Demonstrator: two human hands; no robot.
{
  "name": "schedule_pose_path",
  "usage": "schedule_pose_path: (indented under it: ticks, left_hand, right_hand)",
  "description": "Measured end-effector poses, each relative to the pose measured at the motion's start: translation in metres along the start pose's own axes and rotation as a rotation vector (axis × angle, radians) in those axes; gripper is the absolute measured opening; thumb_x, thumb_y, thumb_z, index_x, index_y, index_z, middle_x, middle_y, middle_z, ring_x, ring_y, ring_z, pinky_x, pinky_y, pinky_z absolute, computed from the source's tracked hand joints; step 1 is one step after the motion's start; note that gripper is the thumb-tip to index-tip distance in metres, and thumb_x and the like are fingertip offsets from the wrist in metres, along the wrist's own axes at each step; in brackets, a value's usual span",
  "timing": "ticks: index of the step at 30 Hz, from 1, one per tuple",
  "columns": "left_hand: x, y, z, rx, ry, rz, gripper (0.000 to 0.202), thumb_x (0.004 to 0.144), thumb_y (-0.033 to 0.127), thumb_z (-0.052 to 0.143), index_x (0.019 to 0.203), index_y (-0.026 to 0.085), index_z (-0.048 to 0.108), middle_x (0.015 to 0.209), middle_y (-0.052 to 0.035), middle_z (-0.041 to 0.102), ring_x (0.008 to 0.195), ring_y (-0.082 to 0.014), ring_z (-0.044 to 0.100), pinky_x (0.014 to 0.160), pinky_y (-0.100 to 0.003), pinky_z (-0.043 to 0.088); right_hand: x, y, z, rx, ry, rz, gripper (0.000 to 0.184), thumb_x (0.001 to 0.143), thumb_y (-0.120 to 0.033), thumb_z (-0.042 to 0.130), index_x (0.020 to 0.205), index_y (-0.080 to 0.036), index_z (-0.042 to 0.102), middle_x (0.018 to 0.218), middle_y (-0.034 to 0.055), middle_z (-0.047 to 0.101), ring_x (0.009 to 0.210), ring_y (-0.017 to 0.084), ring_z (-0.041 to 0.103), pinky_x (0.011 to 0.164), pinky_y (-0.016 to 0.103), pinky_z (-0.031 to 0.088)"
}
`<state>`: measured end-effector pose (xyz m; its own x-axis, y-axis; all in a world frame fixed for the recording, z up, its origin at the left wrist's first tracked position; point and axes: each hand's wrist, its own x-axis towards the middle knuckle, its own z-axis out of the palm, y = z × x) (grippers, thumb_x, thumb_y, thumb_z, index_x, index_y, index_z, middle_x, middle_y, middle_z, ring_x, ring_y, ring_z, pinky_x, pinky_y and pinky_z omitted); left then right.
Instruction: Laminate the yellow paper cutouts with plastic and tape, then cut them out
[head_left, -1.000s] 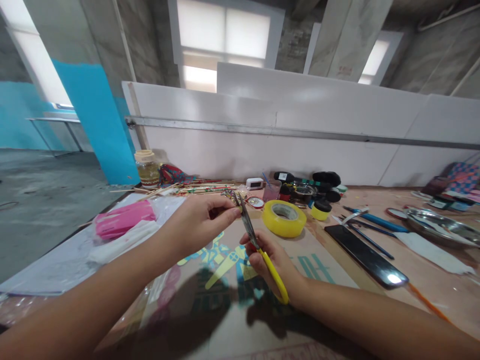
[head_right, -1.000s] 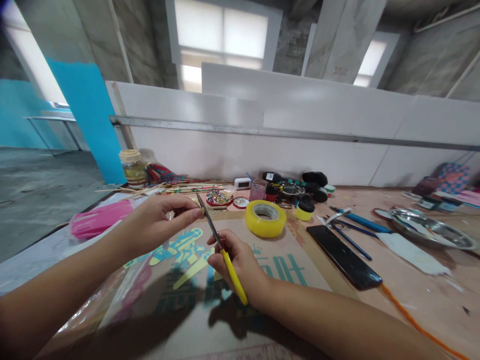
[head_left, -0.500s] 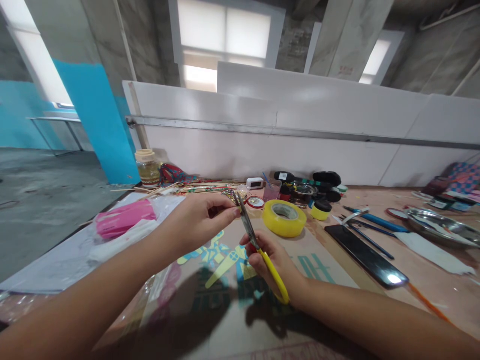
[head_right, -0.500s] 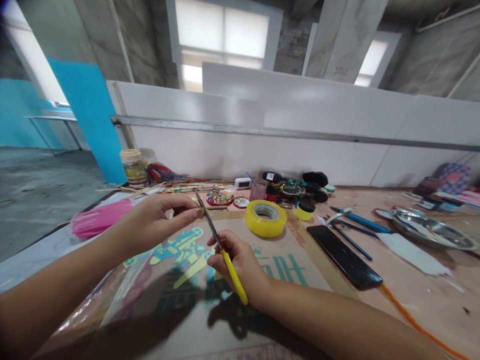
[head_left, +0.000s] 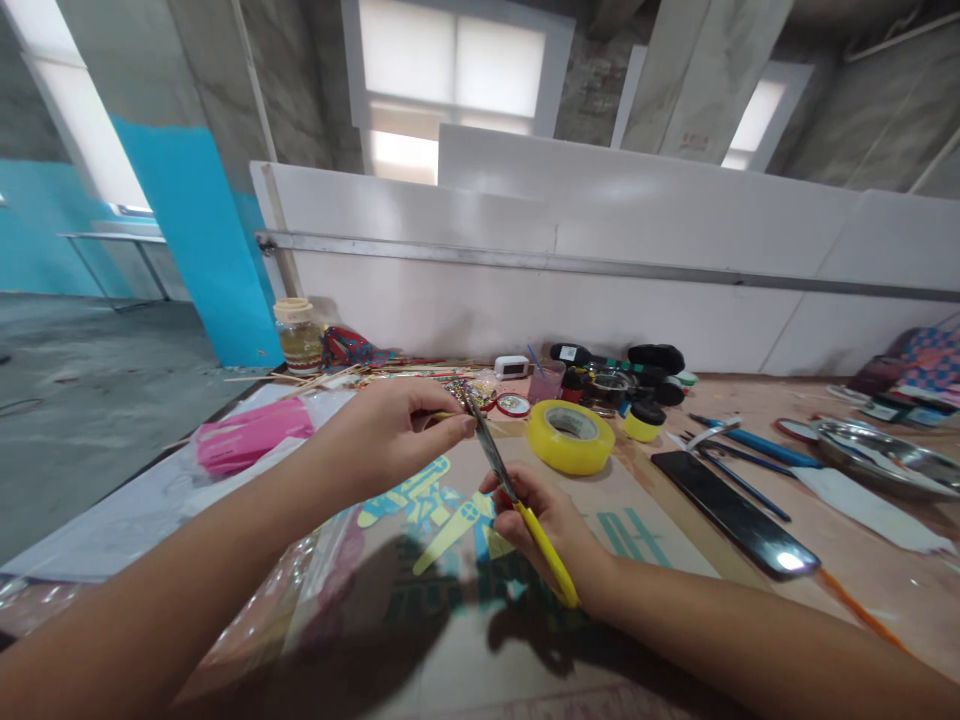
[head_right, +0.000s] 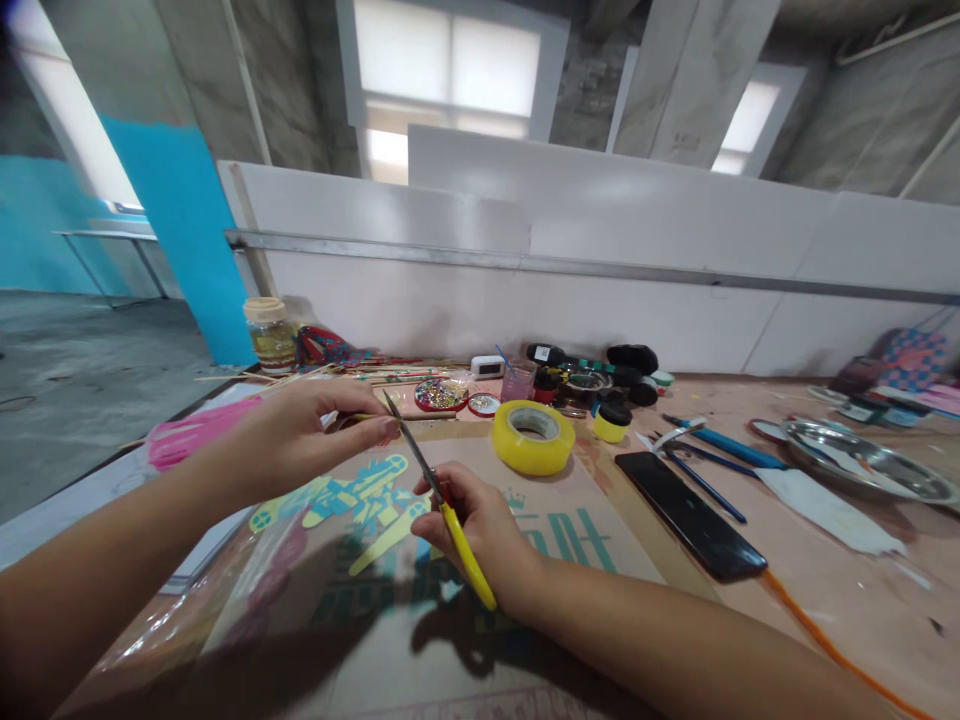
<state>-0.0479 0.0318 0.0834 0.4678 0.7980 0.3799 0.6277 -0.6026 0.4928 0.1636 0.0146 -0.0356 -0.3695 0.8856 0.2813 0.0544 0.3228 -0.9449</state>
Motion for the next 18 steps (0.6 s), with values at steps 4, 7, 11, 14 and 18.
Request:
schedule_pose_path:
  ticks: [4, 7, 11, 14, 18]
  left_hand:
    - [-0.001, 0.000, 0.000, 0.004, -0.001, 0.012, 0.034, 0.088, 0.039, 0.054, 0.062, 0.018, 0.061, 0.057, 0.0029, 0.047, 0.058, -0.0125, 0.041, 0.055, -0.027, 0.028]
    - [-0.002, 0.000, -0.002, 0.010, -0.005, 0.013, 0.034, 0.088, 0.038, 0.055, 0.061, 0.018, 0.059, 0.057, 0.0027, 0.047, 0.058, -0.0126, 0.041, 0.055, -0.028, 0.027]
    - [-0.001, 0.000, -0.006, -0.006, -0.019, -0.002, 0.035, 0.089, 0.041, 0.054, 0.063, 0.018, 0.062, 0.058, 0.0020, 0.051, 0.059, -0.0132, 0.043, 0.055, -0.027, 0.029]
    - [0.003, -0.009, 0.002, -0.050, -0.092, -0.054, 0.032, 0.089, 0.041, 0.055, 0.070, 0.018, 0.066, 0.062, 0.0003, 0.060, 0.061, -0.0145, 0.051, 0.056, -0.026, 0.034]
    - [0.011, -0.041, 0.039, -0.225, -0.372, -0.176, 0.030, 0.090, 0.036, 0.054, 0.109, 0.018, 0.070, 0.075, -0.0029, 0.073, 0.071, -0.0189, 0.068, 0.064, -0.027, 0.049]
  right_hand:
    - [0.001, 0.001, 0.000, 0.005, 0.002, 0.011, 0.049, 0.078, -0.062, 0.076, 0.098, -0.020, 0.061, 0.071, -0.0044, 0.046, 0.064, 0.013, 0.039, 0.056, 0.026, 0.033]
    - [0.001, 0.002, -0.001, -0.017, -0.003, 0.021, 0.049, 0.078, -0.062, 0.076, 0.099, -0.021, 0.060, 0.070, -0.0047, 0.046, 0.063, 0.013, 0.039, 0.056, 0.027, 0.032]
    - [0.002, 0.000, -0.001, -0.004, 0.032, 0.005, 0.051, 0.078, -0.066, 0.074, 0.098, -0.021, 0.060, 0.072, -0.0038, 0.047, 0.063, 0.013, 0.040, 0.057, 0.028, 0.034]
    - [0.003, -0.002, -0.001, 0.002, 0.082, -0.007, 0.053, 0.077, -0.069, 0.073, 0.097, -0.021, 0.060, 0.074, -0.0029, 0.047, 0.064, 0.013, 0.042, 0.057, 0.028, 0.035]
    - [0.005, 0.003, -0.003, -0.047, 0.111, -0.014, 0.050, 0.079, -0.065, 0.074, 0.098, -0.021, 0.061, 0.075, -0.0029, 0.048, 0.066, 0.014, 0.042, 0.059, 0.028, 0.035]
